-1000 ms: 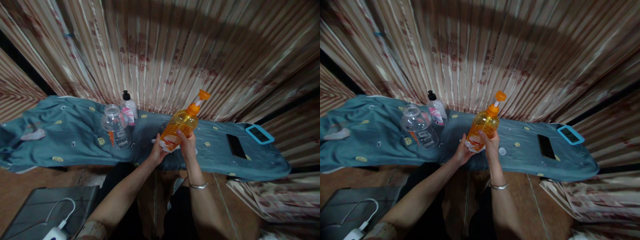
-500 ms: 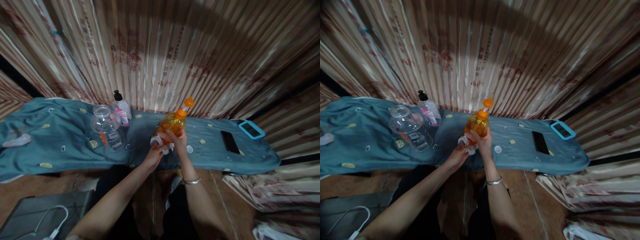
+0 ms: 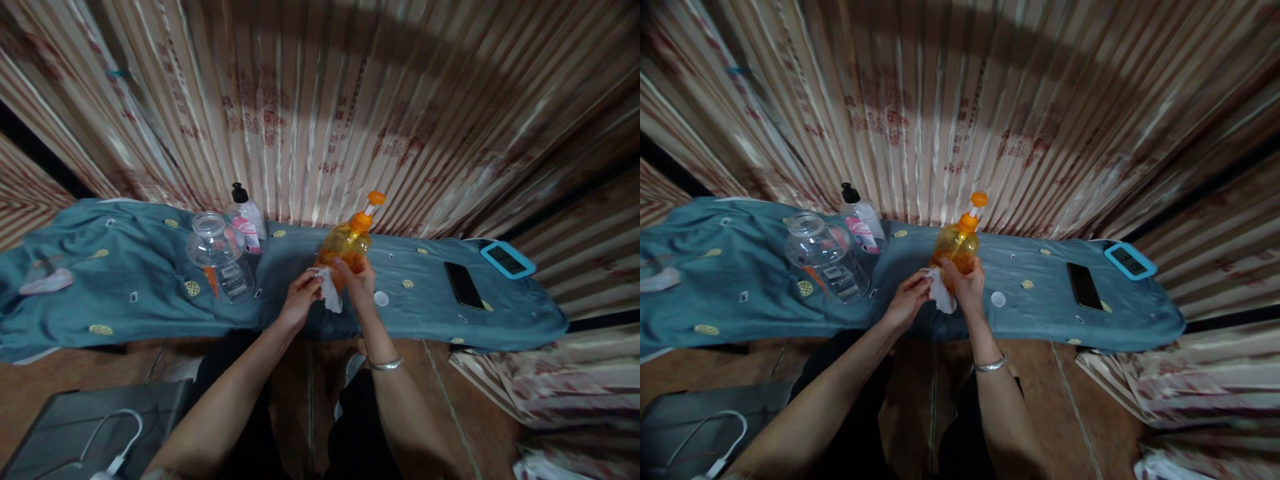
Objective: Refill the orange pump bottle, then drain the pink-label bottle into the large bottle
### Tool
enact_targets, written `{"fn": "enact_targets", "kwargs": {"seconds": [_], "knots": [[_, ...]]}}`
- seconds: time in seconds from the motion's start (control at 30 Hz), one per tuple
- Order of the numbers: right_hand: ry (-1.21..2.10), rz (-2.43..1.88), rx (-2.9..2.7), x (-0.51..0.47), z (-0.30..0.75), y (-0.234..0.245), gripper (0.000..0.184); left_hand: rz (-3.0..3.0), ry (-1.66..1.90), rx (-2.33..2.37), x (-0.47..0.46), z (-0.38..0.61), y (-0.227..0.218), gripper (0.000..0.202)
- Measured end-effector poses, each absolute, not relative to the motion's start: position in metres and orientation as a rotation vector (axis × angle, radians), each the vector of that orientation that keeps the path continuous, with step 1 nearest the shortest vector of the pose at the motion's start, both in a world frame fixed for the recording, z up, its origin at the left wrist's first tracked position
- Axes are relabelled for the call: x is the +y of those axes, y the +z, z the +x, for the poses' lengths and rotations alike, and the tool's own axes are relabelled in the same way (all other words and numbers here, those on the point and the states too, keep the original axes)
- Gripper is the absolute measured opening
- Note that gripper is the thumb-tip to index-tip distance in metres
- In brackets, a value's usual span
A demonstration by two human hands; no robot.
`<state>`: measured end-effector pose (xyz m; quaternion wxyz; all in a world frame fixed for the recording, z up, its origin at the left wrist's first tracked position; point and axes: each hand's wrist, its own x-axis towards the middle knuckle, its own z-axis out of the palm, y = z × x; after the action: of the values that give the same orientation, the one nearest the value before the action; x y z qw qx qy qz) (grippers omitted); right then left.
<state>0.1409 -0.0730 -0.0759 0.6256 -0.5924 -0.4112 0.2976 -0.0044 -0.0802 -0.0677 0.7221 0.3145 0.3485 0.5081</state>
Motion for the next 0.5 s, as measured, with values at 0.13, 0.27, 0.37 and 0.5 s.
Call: {"fn": "enact_targets", "kwargs": {"seconds": [0.13,0.27,0.37,0.5], "knots": [[0.637,-1.41,-1.026,-0.08,0.135,-0.079,0.035,0.771,1.305,0.723,-0.067,-0.02,-0.045,0.033],[0.607,-1.409,-1.085,-0.086,0.128,-0.079,0.037,0.844,1.459,0.753,-0.063,-0.026,-0.019,0.027],[0.596,-1.393,-1.11,-0.087,0.126,-0.079,0.04,0.971,1.515,0.689,-0.065,-0.016,0.001,0.024],[0.591,-1.359,-1.149,-0.089,0.127,-0.084,0.041,1.302,1.555,0.728,-0.066,0.011,0.01,0.044]]}}
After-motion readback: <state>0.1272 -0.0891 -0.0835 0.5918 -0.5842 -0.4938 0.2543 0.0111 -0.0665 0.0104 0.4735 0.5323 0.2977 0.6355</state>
